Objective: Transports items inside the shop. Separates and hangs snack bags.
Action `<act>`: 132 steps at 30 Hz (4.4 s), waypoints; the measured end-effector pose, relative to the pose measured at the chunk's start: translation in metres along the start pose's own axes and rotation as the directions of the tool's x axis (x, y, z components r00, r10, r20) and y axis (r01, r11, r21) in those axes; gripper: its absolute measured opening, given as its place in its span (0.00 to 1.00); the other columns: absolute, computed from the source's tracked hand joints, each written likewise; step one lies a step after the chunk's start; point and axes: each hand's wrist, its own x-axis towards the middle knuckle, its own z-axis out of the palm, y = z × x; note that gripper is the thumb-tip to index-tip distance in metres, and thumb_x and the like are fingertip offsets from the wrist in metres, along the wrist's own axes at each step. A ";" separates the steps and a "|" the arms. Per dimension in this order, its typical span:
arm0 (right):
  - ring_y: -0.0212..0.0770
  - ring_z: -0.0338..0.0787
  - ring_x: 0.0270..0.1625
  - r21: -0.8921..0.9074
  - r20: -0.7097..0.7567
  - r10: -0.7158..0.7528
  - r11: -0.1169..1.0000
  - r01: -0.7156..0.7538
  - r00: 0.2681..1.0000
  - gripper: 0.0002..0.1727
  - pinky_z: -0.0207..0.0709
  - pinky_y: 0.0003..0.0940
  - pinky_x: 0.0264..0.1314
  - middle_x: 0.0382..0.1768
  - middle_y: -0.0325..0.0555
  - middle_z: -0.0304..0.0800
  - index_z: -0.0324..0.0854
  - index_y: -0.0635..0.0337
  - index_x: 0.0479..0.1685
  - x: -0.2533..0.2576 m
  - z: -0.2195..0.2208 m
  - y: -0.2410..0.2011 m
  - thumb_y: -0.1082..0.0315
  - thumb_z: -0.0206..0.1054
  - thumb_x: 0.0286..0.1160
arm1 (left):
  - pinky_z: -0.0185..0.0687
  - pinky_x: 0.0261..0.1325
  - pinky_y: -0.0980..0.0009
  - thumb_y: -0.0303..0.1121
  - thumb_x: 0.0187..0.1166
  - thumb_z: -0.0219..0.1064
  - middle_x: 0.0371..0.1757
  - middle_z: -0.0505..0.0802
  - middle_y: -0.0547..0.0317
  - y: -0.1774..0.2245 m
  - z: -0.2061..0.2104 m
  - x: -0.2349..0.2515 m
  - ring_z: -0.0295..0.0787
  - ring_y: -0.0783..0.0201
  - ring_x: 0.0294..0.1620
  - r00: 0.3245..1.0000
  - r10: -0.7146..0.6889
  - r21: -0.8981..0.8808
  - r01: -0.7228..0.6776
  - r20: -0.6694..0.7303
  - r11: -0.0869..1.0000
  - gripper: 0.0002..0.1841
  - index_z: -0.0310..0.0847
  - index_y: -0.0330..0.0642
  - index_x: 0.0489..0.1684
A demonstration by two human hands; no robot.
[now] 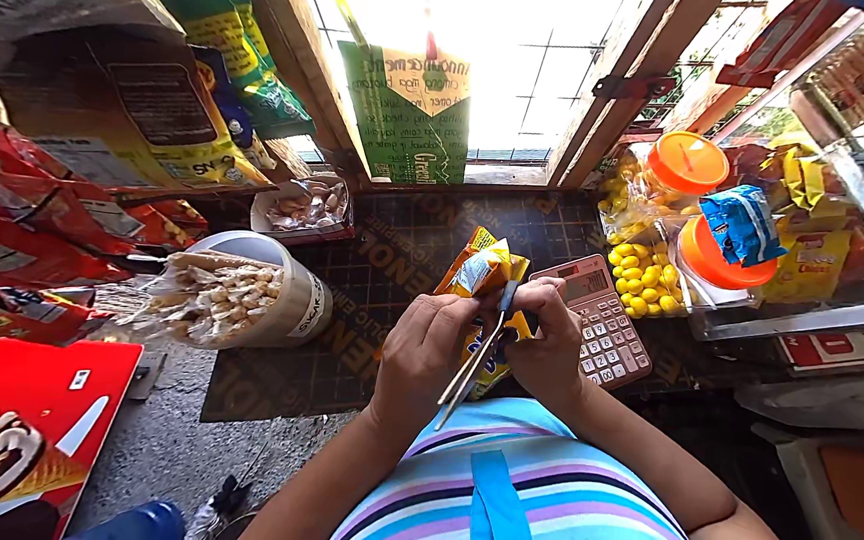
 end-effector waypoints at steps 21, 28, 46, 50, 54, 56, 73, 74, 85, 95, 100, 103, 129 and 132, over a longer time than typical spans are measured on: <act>0.41 0.85 0.19 -0.569 0.574 0.047 0.741 0.357 0.818 0.11 0.65 0.40 0.20 0.16 0.42 0.87 0.86 0.56 0.23 0.058 -0.119 -0.003 0.57 0.71 0.49 | 0.78 0.46 0.90 0.28 0.82 0.62 0.39 0.87 0.61 -0.016 -0.030 0.021 0.83 0.80 0.40 0.967 -0.138 -0.054 0.152 0.213 0.987 0.08 0.88 0.37 0.43; 0.41 0.83 0.16 -0.571 0.591 0.015 0.713 0.406 0.806 0.09 0.61 0.39 0.19 0.13 0.43 0.83 0.84 0.56 0.20 0.061 -0.115 -0.007 0.61 0.74 0.49 | 0.78 0.46 0.89 0.28 0.81 0.62 0.38 0.87 0.61 -0.015 -0.033 0.021 0.83 0.79 0.40 0.972 -0.127 -0.021 0.133 0.200 0.991 0.08 0.88 0.37 0.43; 0.43 0.81 0.15 -0.613 0.587 0.002 0.654 0.443 0.810 0.11 0.59 0.40 0.19 0.12 0.44 0.82 0.84 0.57 0.20 0.067 -0.117 -0.012 0.59 0.74 0.51 | 0.78 0.47 0.89 0.28 0.81 0.62 0.38 0.88 0.59 -0.014 -0.032 0.022 0.84 0.78 0.40 0.977 -0.089 -0.003 0.092 0.196 0.996 0.08 0.89 0.36 0.41; 0.44 0.81 0.14 -0.613 0.586 -0.012 0.647 0.453 0.810 0.11 0.59 0.41 0.18 0.12 0.45 0.81 0.84 0.58 0.20 0.068 -0.117 -0.012 0.59 0.75 0.51 | 0.78 0.47 0.87 0.28 0.82 0.62 0.38 0.88 0.58 -0.013 -0.033 0.023 0.83 0.76 0.40 0.975 -0.076 0.008 0.076 0.206 0.997 0.08 0.89 0.36 0.42; 0.45 0.80 0.14 -0.606 0.596 -0.021 0.644 0.467 0.803 0.10 0.59 0.41 0.19 0.11 0.45 0.80 0.84 0.58 0.20 0.070 -0.118 -0.012 0.61 0.75 0.50 | 0.78 0.46 0.86 0.28 0.82 0.61 0.37 0.88 0.58 -0.014 -0.034 0.024 0.84 0.75 0.39 0.972 -0.058 0.035 0.051 0.228 0.998 0.09 0.89 0.37 0.42; 0.45 0.80 0.14 -0.599 0.603 -0.024 0.647 0.472 0.797 0.09 0.59 0.41 0.19 0.11 0.45 0.80 0.83 0.57 0.19 0.071 -0.118 -0.012 0.62 0.75 0.49 | 0.78 0.46 0.86 0.28 0.82 0.61 0.37 0.88 0.57 -0.015 -0.035 0.024 0.84 0.73 0.39 0.971 -0.047 0.051 0.036 0.236 0.998 0.09 0.89 0.37 0.42; 0.39 0.77 0.13 -0.528 0.646 -0.016 0.713 0.461 0.764 0.11 0.55 0.38 0.19 0.08 0.39 0.75 0.78 0.54 0.14 0.075 -0.121 -0.010 0.58 0.72 0.46 | 0.80 0.53 0.80 0.27 0.84 0.58 0.40 0.86 0.55 -0.013 -0.039 0.025 0.85 0.66 0.45 0.954 0.000 0.073 -0.023 0.301 0.997 0.10 0.87 0.37 0.46; 0.39 0.76 0.13 -0.530 0.646 -0.016 0.711 0.462 0.763 0.11 0.55 0.38 0.19 0.08 0.40 0.75 0.78 0.54 0.14 0.075 -0.121 -0.010 0.58 0.72 0.47 | 0.80 0.53 0.80 0.27 0.84 0.58 0.39 0.86 0.56 -0.013 -0.039 0.025 0.85 0.67 0.45 0.953 0.004 0.072 -0.027 0.304 0.997 0.10 0.87 0.37 0.45; 0.40 0.75 0.12 -0.502 0.667 -0.065 0.696 0.513 0.742 0.10 0.54 0.37 0.19 0.09 0.41 0.72 0.77 0.56 0.17 0.073 -0.121 -0.013 0.61 0.71 0.51 | 0.79 0.52 0.81 0.27 0.84 0.57 0.39 0.86 0.57 -0.015 -0.040 0.024 0.84 0.68 0.45 0.953 0.025 0.063 -0.047 0.303 0.997 0.10 0.87 0.37 0.44; 0.42 0.74 0.11 -0.499 0.686 -0.072 0.678 0.540 0.724 0.11 0.54 0.37 0.17 0.08 0.42 0.70 0.76 0.57 0.17 0.069 -0.123 -0.015 0.62 0.71 0.53 | 0.78 0.50 0.83 0.28 0.84 0.57 0.37 0.86 0.59 -0.012 -0.042 0.024 0.83 0.71 0.42 0.949 0.015 0.042 -0.029 0.316 0.999 0.10 0.86 0.38 0.42; 0.41 0.74 0.12 -0.520 0.669 -0.021 0.700 0.489 0.743 0.14 0.54 0.37 0.18 0.08 0.40 0.72 0.77 0.55 0.15 0.071 -0.124 -0.014 0.55 0.70 0.53 | 0.77 0.49 0.84 0.28 0.85 0.57 0.38 0.85 0.58 -0.011 -0.042 0.027 0.82 0.71 0.41 0.956 0.016 0.044 -0.030 0.292 0.999 0.10 0.86 0.38 0.43; 0.40 0.75 0.12 -0.507 0.670 -0.012 0.723 0.470 0.742 0.13 0.55 0.37 0.19 0.08 0.39 0.73 0.77 0.54 0.15 0.072 -0.124 -0.012 0.56 0.71 0.51 | 0.78 0.50 0.84 0.28 0.85 0.57 0.38 0.86 0.58 -0.010 -0.043 0.027 0.83 0.71 0.43 0.957 0.019 0.034 -0.030 0.288 0.999 0.10 0.85 0.38 0.42; 0.39 0.72 0.11 -0.468 0.697 -0.047 0.725 0.505 0.715 0.10 0.52 0.36 0.18 0.08 0.39 0.69 0.75 0.55 0.16 0.072 -0.126 -0.020 0.61 0.69 0.50 | 0.77 0.50 0.86 0.27 0.85 0.58 0.39 0.87 0.58 -0.009 -0.049 0.026 0.83 0.73 0.43 0.957 0.024 -0.023 -0.018 0.288 1.000 0.10 0.86 0.37 0.42; 0.40 0.73 0.11 -0.482 0.700 -0.039 0.711 0.512 0.713 0.10 0.53 0.37 0.17 0.08 0.40 0.70 0.76 0.55 0.17 0.071 -0.128 -0.022 0.61 0.70 0.49 | 0.77 0.49 0.86 0.27 0.84 0.58 0.38 0.87 0.59 -0.009 -0.048 0.026 0.82 0.74 0.42 0.954 0.020 -0.033 -0.011 0.299 0.999 0.09 0.86 0.38 0.42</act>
